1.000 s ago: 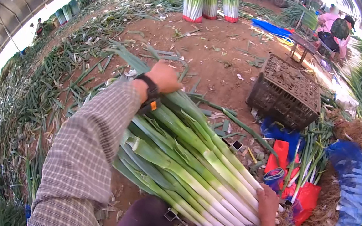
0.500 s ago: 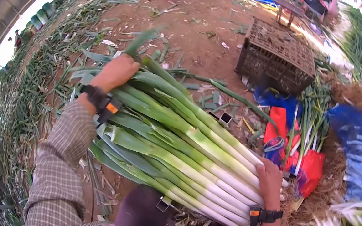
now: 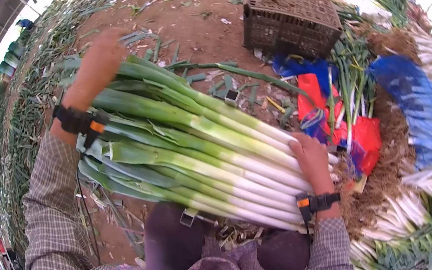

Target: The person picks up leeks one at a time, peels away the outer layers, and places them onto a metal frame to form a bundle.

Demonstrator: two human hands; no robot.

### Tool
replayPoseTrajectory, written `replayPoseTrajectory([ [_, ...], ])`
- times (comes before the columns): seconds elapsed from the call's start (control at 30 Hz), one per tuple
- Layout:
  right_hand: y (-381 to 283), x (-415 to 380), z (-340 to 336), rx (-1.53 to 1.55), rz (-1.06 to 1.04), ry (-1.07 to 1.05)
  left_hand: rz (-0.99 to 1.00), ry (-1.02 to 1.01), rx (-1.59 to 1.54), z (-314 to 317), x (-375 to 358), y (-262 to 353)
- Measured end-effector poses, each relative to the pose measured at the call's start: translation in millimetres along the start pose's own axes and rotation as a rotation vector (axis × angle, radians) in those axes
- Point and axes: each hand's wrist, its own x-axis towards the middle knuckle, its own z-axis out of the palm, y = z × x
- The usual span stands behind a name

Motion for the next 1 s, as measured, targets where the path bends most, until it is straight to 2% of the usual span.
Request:
replayPoseTrajectory([
  [0.03, 0.5, 0.0, 0.2, 0.003, 0.002, -0.001, 0.115, -0.090, -0.159, 1.9, -1.7, 30.2],
  [0.1, 12.2, 3.2, 7.1, 0.230, -0.121, 0.148, 0.329, -0.152, -0.233, 20.9, -26.0, 101.7],
  [0.13, 18.3, -1.7, 4.1, 0.335, -0.179, 0.233, 0.326, -0.185, -0.274, 35.1, -38.9, 118.7],
  [0.2, 18.4, -20.9, -21.8, 0.351, -0.147, 0.258, 0.327, -0.263, -0.291, 53.9, -50.4, 142.2],
  [0.27, 16.2, -41.0, -27.6, 0.309, -0.179, 0.247, 0.307, -0.365, -0.226, 62.2, -62.2, 146.6],
  [0.33, 12.5, -56.3, -18.4, 0.215, -0.280, 0.219, 0.333, -0.235, -0.191, 77.8, -70.6, 144.5],
  [0.43, 10.1, -46.3, -9.2, 0.168, -0.213, 0.277, 0.333, -0.112, -0.135, 86.7, -65.9, 143.4],
  [0.57, 9.0, -57.9, 0.1, 0.205, -0.177, 0.206, 0.348, -0.208, -0.184, 94.7, -76.7, 138.2],
  [0.63, 11.9, -62.0, 0.5, 0.217, -0.189, 0.170, 0.359, -0.184, -0.150, 101.6, -74.8, 142.0],
  [0.73, 10.9, -49.8, 3.2, 0.080, -0.107, 0.126, 0.348, -0.183, -0.127, 104.8, -71.9, 143.2],
  [0.87, 16.3, -58.4, 10.0, 0.149, -0.173, 0.209, 0.345, -0.183, -0.134, 103.5, -73.8, 142.4],
  [1.0, 14.6, -56.8, 5.0, 0.268, -0.131, 0.207, 0.338, -0.159, -0.030, 106.9, -82.2, 148.5],
])
